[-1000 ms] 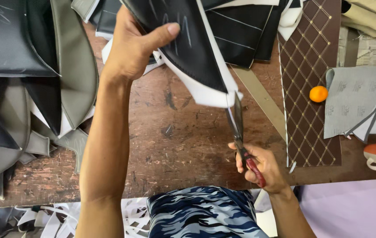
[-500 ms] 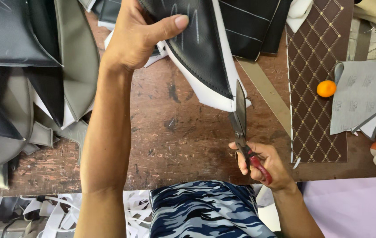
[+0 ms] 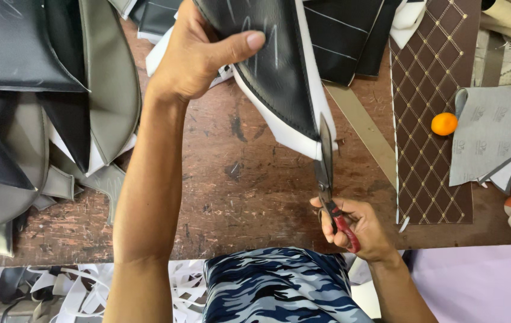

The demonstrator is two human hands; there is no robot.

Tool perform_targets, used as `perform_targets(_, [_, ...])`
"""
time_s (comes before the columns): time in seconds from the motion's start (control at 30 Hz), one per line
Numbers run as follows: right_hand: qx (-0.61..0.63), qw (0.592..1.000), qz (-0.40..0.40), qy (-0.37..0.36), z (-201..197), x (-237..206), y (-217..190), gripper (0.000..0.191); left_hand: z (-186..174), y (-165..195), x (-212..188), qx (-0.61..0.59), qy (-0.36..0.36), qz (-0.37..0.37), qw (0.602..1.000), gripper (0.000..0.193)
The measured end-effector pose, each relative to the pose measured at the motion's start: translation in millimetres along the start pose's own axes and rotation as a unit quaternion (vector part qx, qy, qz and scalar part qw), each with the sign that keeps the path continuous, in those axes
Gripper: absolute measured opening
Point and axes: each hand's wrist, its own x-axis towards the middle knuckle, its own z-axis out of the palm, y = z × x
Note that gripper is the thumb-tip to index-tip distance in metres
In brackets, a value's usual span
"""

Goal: The person holds cut leather/vinyl cover pieces one at a time and uses scissors to trim away excess white foam backing along the curved edges, rotating each piece to reach all sides. Trimmed pieces are set on a pile of finished covers on the worktable.

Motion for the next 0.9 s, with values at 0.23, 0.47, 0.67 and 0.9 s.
perform_targets(0.23, [0.023, 1.0, 0.002, 0.009, 5, 4, 2, 0.067, 10, -6, -6, 0.001, 0.013, -0.032, 0.999, 0.043])
perform_targets(0.47, [0.009, 0.999, 0.03, 0.011, 2, 4, 6, 0.07, 12, -6, -7, -0.027, 0.021, -0.041, 0.999, 0.045])
perform_targets(0.67, [0.085, 0.996, -0.026, -0.019, 18, 17, 5, 0.079, 23, -10, -13, 0.025, 0.006, -0.086, 0.996, 0.042])
perform_targets(0.9, [0.091, 0.995, 0.024, 0.014, 20, 19, 3, 0.087, 27, -16, -21, -0.028, 0.006, -0.075, 0.997, 0.049])
